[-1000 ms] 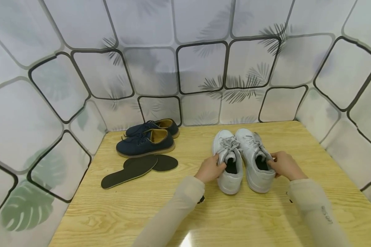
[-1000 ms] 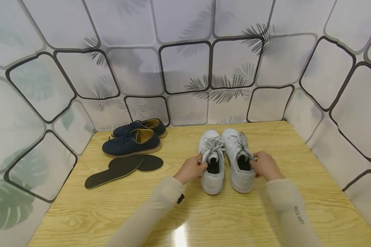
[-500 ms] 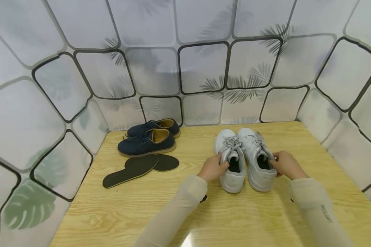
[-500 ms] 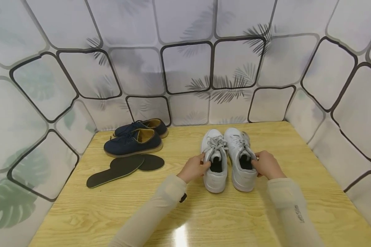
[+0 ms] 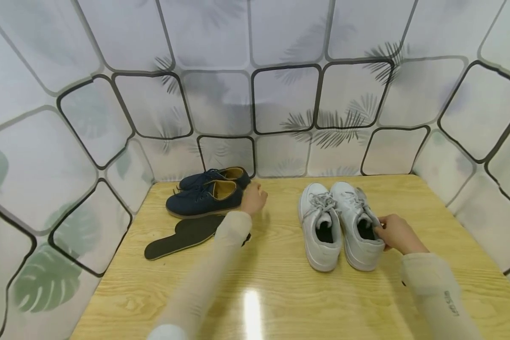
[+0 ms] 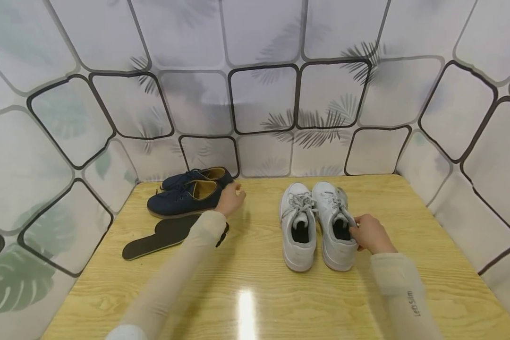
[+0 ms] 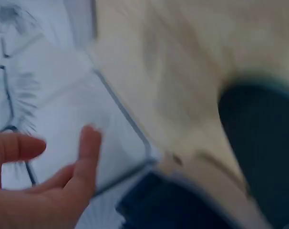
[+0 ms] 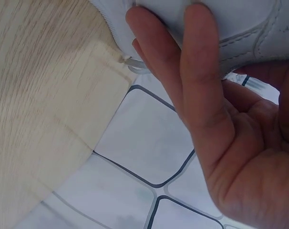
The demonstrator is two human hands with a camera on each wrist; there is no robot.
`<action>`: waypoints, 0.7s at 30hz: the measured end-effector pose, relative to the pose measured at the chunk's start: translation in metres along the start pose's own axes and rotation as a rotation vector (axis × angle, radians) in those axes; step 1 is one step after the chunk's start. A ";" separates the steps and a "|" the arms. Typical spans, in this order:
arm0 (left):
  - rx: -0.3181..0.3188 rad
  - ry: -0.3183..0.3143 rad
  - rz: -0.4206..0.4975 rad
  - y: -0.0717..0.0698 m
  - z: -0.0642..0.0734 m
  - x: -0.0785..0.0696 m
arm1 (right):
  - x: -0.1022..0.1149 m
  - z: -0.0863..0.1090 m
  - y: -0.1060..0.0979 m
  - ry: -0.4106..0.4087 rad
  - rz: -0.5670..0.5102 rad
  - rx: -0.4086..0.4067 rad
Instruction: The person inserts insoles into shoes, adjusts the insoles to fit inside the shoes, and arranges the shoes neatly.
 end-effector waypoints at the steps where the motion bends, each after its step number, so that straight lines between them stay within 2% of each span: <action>1: -0.072 0.012 -0.013 -0.007 -0.009 0.001 | 0.000 -0.001 0.000 -0.002 0.007 -0.001; 3: -0.161 0.012 -0.014 -0.017 -0.024 0.003 | 0.001 -0.001 0.000 0.000 0.015 0.001; 5: -0.188 -0.016 0.009 -0.020 -0.038 0.006 | 0.000 -0.001 0.000 0.005 0.024 0.003; 8: -0.139 -0.083 0.034 -0.017 -0.055 0.014 | -0.003 0.000 0.002 0.016 0.017 0.009; 12: -0.038 -0.160 0.000 -0.007 -0.075 0.029 | -0.006 0.001 0.004 0.027 0.008 0.008; 14: -0.050 -0.139 -0.076 -0.006 -0.079 0.034 | -0.006 0.000 0.003 0.028 0.014 0.006; 16: -0.124 -0.072 -0.189 0.007 -0.107 0.061 | -0.005 -0.001 0.003 0.025 0.018 0.004; 17: -0.193 -0.032 -0.243 0.014 -0.121 0.076 | -0.004 -0.002 0.003 0.021 0.022 0.002; 20: -0.355 0.001 -0.358 0.039 -0.161 0.120 | -0.004 -0.002 0.003 0.015 0.032 -0.004; 21: -0.372 -0.019 -0.344 0.044 -0.166 0.125 | -0.004 -0.001 0.003 0.015 0.033 -0.006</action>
Point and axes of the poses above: each hand's wrist, its own z-axis away from the middle knuckle, its own y-axis out of the palm, x = y × z, the point moved 3 cm from there along -z, towards the middle knuckle, and after that the axes turned 4 degrees about -y, right-handed, at the moved point
